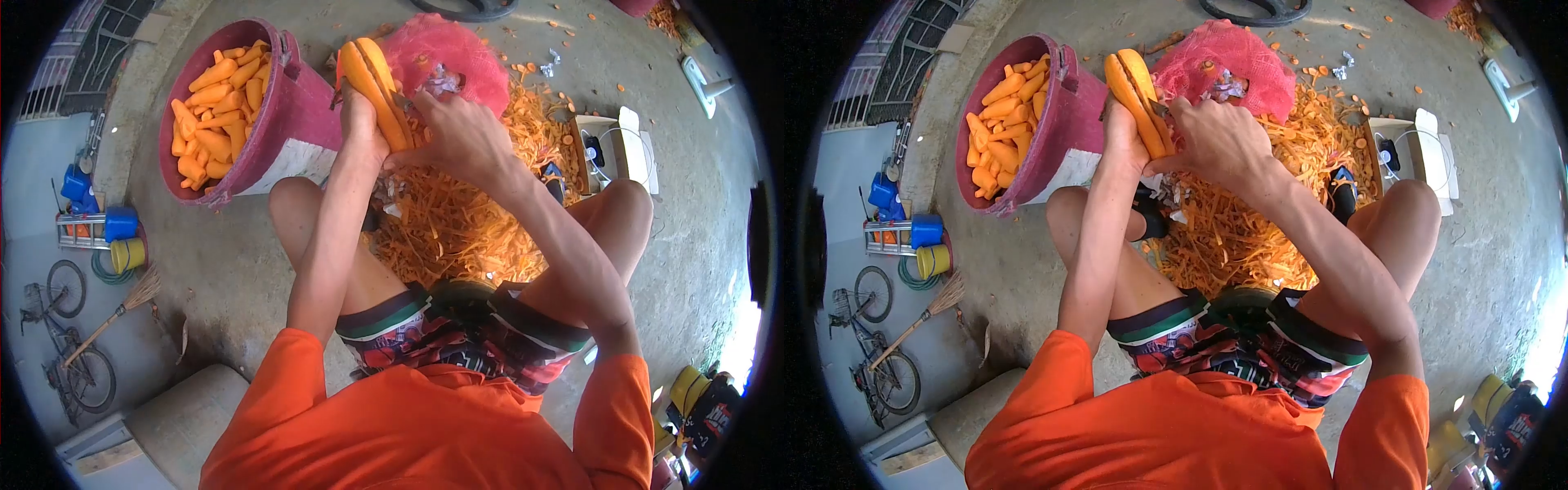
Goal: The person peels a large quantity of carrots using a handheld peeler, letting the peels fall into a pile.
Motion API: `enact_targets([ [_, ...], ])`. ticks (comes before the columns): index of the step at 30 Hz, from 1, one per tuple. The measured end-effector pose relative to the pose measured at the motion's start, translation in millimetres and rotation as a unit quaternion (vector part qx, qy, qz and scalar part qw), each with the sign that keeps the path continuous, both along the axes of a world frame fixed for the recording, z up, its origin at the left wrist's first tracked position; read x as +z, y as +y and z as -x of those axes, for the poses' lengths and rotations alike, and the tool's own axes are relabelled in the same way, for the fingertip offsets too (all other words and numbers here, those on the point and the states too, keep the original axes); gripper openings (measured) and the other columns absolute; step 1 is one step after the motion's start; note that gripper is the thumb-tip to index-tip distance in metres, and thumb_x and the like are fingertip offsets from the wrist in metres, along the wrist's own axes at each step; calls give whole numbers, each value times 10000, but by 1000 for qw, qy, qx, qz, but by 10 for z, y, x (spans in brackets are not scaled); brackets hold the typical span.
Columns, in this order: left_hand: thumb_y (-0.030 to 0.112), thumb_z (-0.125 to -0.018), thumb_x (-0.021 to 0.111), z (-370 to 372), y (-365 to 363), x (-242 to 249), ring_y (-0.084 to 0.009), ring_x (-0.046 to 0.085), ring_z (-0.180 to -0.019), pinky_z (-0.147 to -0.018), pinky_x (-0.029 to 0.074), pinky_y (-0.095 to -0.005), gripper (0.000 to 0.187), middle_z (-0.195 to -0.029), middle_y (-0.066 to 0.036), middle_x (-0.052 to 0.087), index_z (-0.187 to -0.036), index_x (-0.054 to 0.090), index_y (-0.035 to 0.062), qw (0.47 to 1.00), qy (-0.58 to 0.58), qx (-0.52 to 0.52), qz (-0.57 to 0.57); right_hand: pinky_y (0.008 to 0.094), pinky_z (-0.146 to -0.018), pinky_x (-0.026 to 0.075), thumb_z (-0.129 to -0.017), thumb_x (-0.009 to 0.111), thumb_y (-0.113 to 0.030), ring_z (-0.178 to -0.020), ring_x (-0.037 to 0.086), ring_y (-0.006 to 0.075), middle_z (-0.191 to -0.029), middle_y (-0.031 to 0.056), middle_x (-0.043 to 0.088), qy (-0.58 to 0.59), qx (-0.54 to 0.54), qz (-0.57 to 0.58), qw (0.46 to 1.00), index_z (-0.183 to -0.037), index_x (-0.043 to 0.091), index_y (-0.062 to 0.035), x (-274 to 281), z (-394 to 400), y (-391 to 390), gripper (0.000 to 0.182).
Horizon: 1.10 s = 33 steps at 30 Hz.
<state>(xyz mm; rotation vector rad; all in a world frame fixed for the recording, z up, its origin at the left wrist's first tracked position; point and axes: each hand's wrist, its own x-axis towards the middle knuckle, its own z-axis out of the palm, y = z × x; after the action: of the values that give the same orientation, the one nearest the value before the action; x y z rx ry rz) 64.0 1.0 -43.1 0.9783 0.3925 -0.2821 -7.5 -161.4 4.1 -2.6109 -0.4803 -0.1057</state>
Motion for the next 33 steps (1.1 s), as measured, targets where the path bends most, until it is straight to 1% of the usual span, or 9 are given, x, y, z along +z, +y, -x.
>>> enact_targets([
  [6, 531, -1068, 423, -53, 45, 12, -191, 668, -820, -728, 577, -359, 481, -926, -64, 679, -1123, 622, 96, 999, -41, 33, -3, 454, -628, 577, -772, 731, -707, -733, 738, 346, -721, 164, 705, 1, 12, -8, 1000, -963, 672, 4, -41, 18, -3, 738],
  [11, 531, -1074, 406, -41, 101, -21, -201, 591, -732, -662, 524, -341, 497, -881, -68, 623, -1105, 595, 72, 996, -44, -25, 70, 471, -621, 568, -838, 708, -651, -739, 729, 372, -712, 178, 696, 7, 13, -49, 999, -905, 680, 0, -97, 55, -14, 654],
  [14, 542, -1072, 401, -24, 62, 26, -198, 554, -710, -640, 501, -330, 507, -856, -64, 593, -1097, 582, 69, 998, -52, -12, 29, 487, -632, 564, -852, 715, -622, -738, 716, 396, -710, 200, 685, 55, 21, -50, 997, -893, 681, -2, -29, 98, -47, 622],
  [18, 543, -1069, 396, 2, 37, 90, -198, 556, -714, -637, 504, -332, 507, -854, -64, 592, -1102, 579, 71, 999, -47, 7, 1, 499, -637, 560, -888, 700, -588, -734, 707, 408, -708, 215, 676, 19, 18, -76, 997, -881, 679, -2, -107, 141, -35, 586],
  [21, 532, -1070, 384, 1, 27, 77, -207, 549, -705, -627, 498, -339, 489, -844, -71, 582, -1095, 574, 81, 998, -41, 34, 23, 506, -641, 559, -924, 673, -566, -730, 706, 410, -714, 222, 677, 19, 18, -95, 995, -892, 677, 0, -138, 176, -18, 566],
  [23, 531, -1069, 373, -39, 93, -2, -220, 545, -699, -620, 491, -346, 484, -830, -82, 574, -1078, 569, 89, 993, -56, 50, 91, 508, -639, 559, -959, 645, -536, -732, 709, 409, -718, 224, 679, 16, 5, -105, 994, -902, 673, 6, -173, 193, 31, 545],
  [26, 524, -1068, 377, -71, 173, -131, -228, 543, -699, -613, 485, -350, 465, -842, -90, 570, -1069, 559, 96, 993, -51, 33, 106, 513, -636, 558, -979, 625, -519, -728, 710, 407, -729, 228, 683, 41, 1, -99, 994, -918, 668, 11, -189, 213, 66, 535],
  [29, 509, -1064, 399, 11, 54, 35, -225, 541, -694, -613, 484, -348, 438, -857, -87, 570, -1071, 558, 101, 996, -44, 74, 24, 514, -629, 559, -1002, 594, -507, -716, 709, 409, -714, 227, 679, 37, 13, -88, 995, -934, 663, 12, -210, 232, 55, 528],
  [33, 517, -1063, 392, -24, 111, 64, -219, 542, -710, -636, 493, -341, 438, -851, -76, 564, -1056, 567, 116, 996, -47, 33, 71, 517, -629, 560, -1014, 574, -508, -705, 707, 412, -707, 227, 677, 47, 25, -69, 996, -936, 651, 14, -205, 237, 73, 533],
])
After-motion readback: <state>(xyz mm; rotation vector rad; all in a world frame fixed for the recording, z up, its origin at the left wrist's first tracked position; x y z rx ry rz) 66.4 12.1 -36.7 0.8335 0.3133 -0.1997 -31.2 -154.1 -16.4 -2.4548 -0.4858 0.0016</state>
